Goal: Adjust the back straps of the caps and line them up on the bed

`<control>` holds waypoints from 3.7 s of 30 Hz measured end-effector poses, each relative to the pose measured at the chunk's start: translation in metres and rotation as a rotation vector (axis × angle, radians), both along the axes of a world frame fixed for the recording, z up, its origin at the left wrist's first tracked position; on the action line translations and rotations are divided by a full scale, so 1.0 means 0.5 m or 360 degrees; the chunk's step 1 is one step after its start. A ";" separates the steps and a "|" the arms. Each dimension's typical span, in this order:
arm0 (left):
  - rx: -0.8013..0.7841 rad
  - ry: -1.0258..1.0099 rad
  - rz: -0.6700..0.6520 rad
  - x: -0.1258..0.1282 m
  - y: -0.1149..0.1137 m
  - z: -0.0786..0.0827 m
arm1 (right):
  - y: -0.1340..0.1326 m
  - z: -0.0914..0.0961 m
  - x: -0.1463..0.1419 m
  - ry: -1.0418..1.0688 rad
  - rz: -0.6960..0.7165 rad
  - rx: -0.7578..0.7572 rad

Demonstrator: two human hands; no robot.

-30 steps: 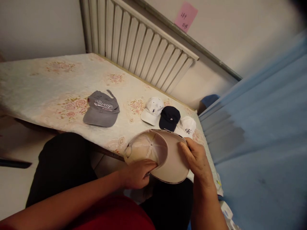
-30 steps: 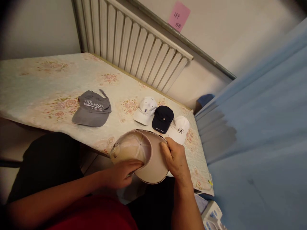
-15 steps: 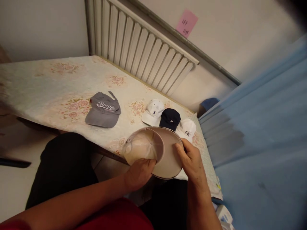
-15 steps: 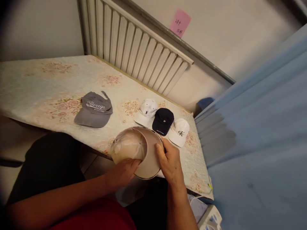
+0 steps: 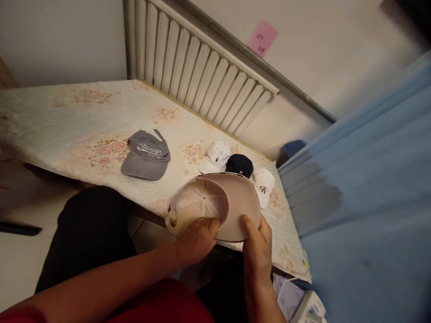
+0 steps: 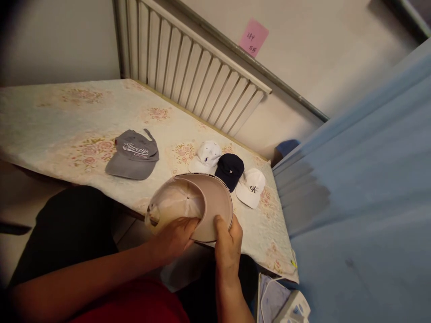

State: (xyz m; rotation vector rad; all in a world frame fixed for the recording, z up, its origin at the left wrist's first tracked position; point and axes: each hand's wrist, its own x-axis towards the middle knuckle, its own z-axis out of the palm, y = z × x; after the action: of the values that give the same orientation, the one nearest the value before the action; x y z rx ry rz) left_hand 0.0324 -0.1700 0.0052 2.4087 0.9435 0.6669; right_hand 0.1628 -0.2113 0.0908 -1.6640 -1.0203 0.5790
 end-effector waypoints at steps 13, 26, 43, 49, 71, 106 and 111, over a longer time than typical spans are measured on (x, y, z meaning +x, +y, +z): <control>0.0024 -0.0051 -0.0333 -0.037 0.026 -0.036 | 0.004 -0.006 0.007 0.0197 0.0007 0.0050; -0.0323 -0.0021 -0.0392 -0.078 0.055 -0.065 | -0.002 -0.009 0.015 0.0198 0.0046 -0.0028; -0.0405 -0.0531 0.0464 -0.060 0.114 -0.082 | -0.007 -0.015 0.019 0.0136 0.0071 -0.0062; -0.0772 -0.0819 0.0559 -0.060 0.123 -0.085 | -0.007 -0.013 0.019 0.0128 0.0065 -0.0079; -0.2054 -0.1449 0.0168 -0.032 0.089 -0.062 | -0.010 -0.012 0.005 0.0056 0.0173 -0.0088; -0.2400 -0.2134 -0.0234 -0.111 0.062 0.153 | -0.017 -0.033 0.004 -0.0989 0.0657 0.0652; -0.2480 -0.2080 0.0201 -0.119 0.067 0.137 | -0.021 -0.074 0.012 -0.1292 0.0806 0.0698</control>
State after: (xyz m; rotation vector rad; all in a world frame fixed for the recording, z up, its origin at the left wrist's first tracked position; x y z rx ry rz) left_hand -0.0270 -0.1366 0.0735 0.3292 0.5385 0.8265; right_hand 0.1687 -0.2217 0.0539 -1.2335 -2.0237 -0.0575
